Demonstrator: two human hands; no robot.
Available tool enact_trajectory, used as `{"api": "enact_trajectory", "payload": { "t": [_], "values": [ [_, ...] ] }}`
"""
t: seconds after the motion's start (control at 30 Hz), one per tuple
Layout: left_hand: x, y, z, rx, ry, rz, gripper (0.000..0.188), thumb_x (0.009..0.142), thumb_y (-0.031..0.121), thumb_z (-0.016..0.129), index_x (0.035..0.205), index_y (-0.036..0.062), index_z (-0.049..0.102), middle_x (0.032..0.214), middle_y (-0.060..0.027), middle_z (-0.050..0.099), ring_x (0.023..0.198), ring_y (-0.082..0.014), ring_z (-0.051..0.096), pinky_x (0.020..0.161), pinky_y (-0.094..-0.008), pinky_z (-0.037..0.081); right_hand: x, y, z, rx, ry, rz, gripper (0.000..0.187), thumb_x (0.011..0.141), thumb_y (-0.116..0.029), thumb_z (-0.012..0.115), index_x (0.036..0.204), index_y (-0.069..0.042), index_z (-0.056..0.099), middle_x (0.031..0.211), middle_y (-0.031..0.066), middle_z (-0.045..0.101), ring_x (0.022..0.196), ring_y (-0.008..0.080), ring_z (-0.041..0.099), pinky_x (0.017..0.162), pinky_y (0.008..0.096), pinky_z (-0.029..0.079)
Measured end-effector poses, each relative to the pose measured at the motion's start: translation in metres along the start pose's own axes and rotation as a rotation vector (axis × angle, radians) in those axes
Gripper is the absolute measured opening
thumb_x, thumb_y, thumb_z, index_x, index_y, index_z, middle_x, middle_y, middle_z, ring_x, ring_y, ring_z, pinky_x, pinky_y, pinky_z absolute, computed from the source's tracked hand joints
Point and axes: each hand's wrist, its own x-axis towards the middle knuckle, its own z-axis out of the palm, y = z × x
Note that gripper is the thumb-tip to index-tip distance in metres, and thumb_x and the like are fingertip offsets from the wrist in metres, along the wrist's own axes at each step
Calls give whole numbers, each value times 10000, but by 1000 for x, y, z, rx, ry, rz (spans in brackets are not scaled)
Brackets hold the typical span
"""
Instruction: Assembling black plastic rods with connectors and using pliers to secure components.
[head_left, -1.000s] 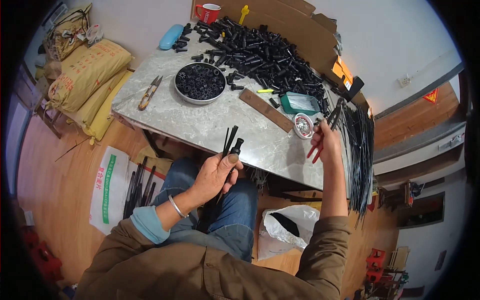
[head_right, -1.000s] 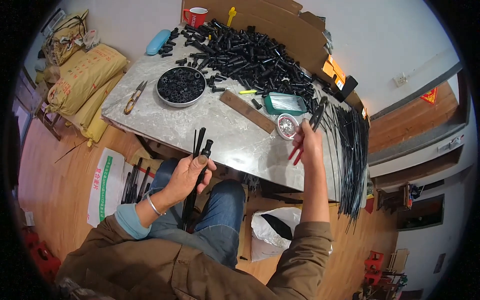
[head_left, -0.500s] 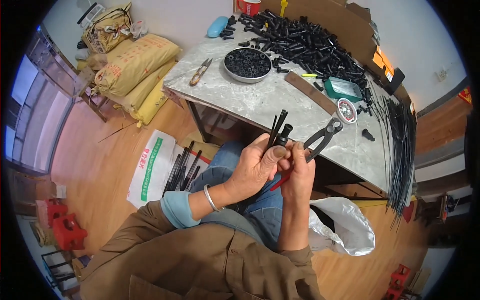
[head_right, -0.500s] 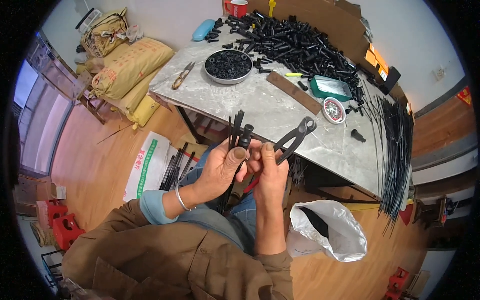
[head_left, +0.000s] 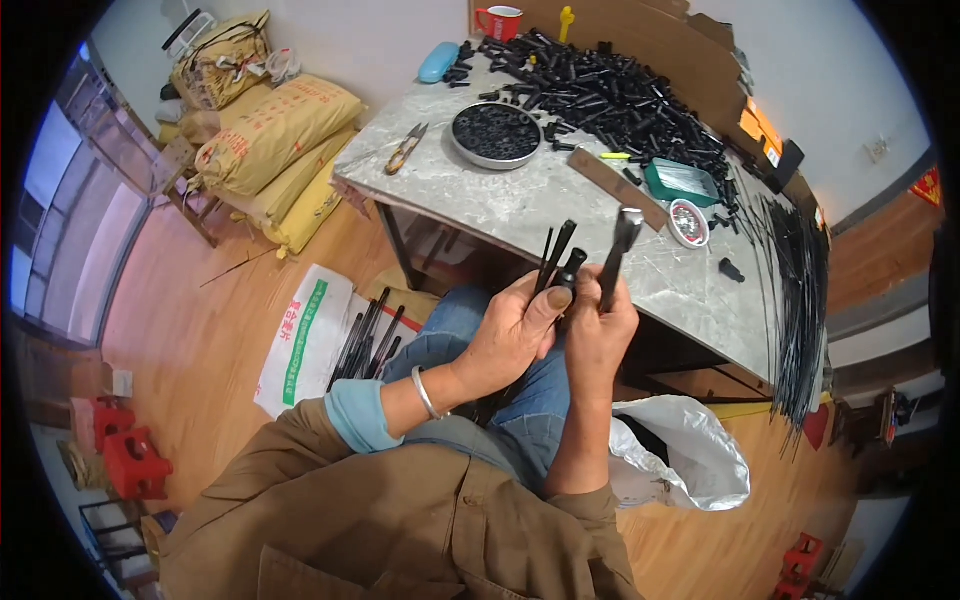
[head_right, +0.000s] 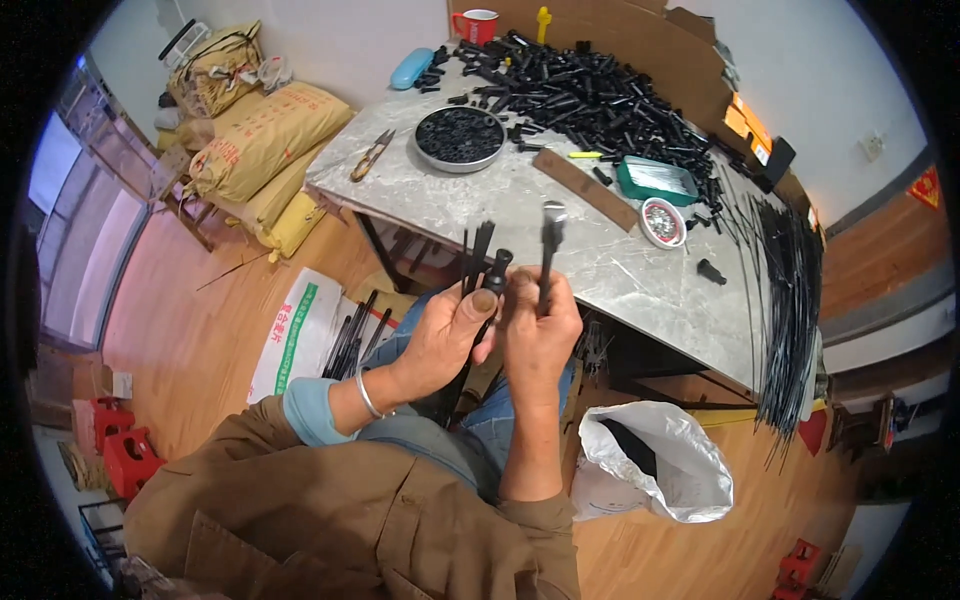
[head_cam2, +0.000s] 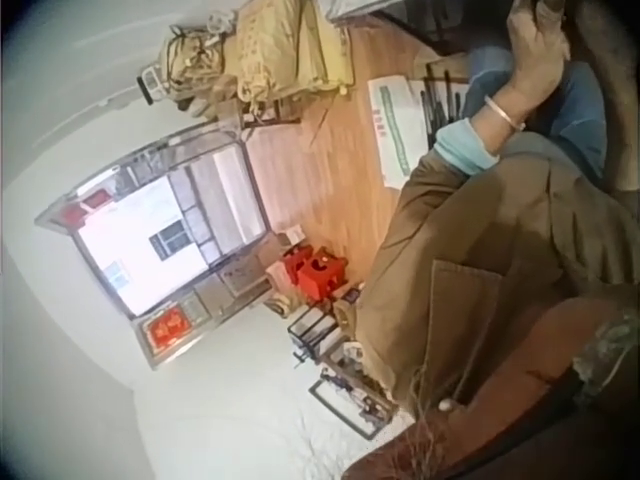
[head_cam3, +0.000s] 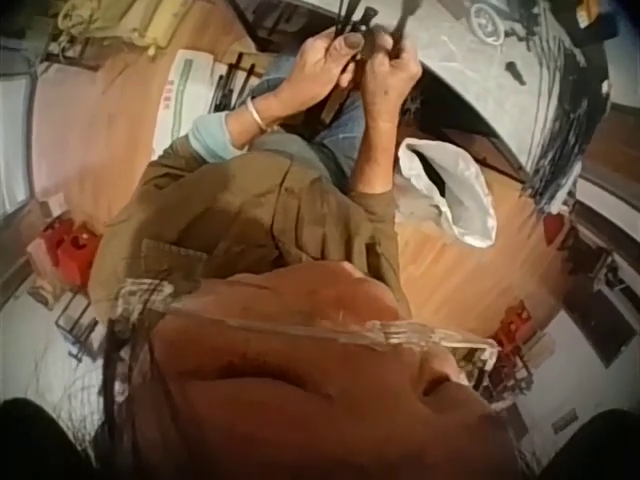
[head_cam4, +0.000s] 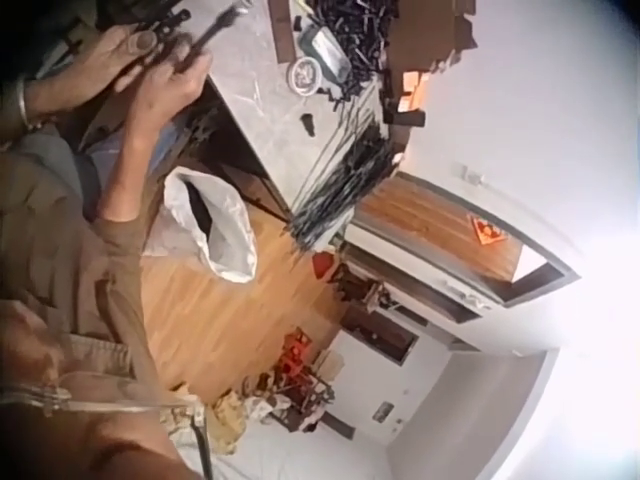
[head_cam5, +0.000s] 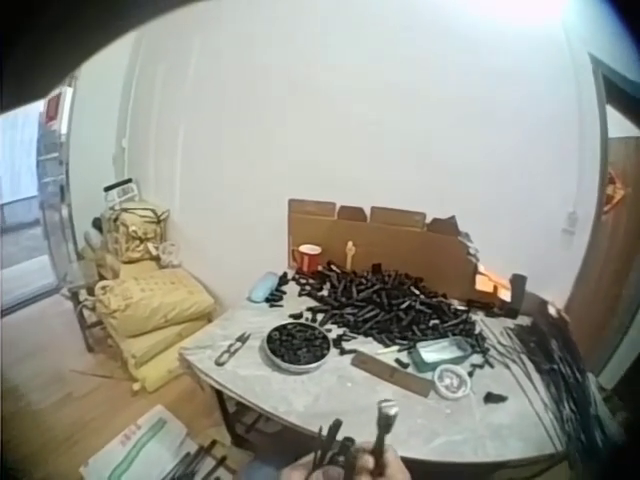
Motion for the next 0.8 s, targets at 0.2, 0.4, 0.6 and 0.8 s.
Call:
{"api": "enact_trajectory", "payload": {
  "t": [0.2,0.4,0.6,0.8],
  "values": [
    [7,-7,-14,-80,-47,-23,583,961,545,442,1094,-7,575,654,33,445,498,-39,448,437,-192,341,1,10,-7,171,-99,106,193,961,-167,573,858,-5,592,651,-29,494,551,42,409,493,210,312],
    [8,-8,-16,-140,6,-26,545,968,511,461,1101,-4,579,676,25,493,507,-20,436,444,-170,359,-17,10,-9,299,-336,244,212,973,-202,553,873,-15,563,693,33,553,558,96,500,502,228,341],
    [8,-11,-18,-113,15,-1,525,976,496,463,1084,-3,584,687,18,505,513,-21,439,447,-168,371,-18,16,-7,343,-337,223,217,972,-208,559,883,-10,568,710,31,556,557,104,525,491,226,352],
    [10,-12,-20,-140,36,-9,540,965,512,475,1067,-4,595,687,12,510,517,-28,447,445,-175,375,-19,16,-2,322,-310,210,213,970,-207,564,895,-7,570,719,32,557,557,109,526,483,222,344]
  ]
}}
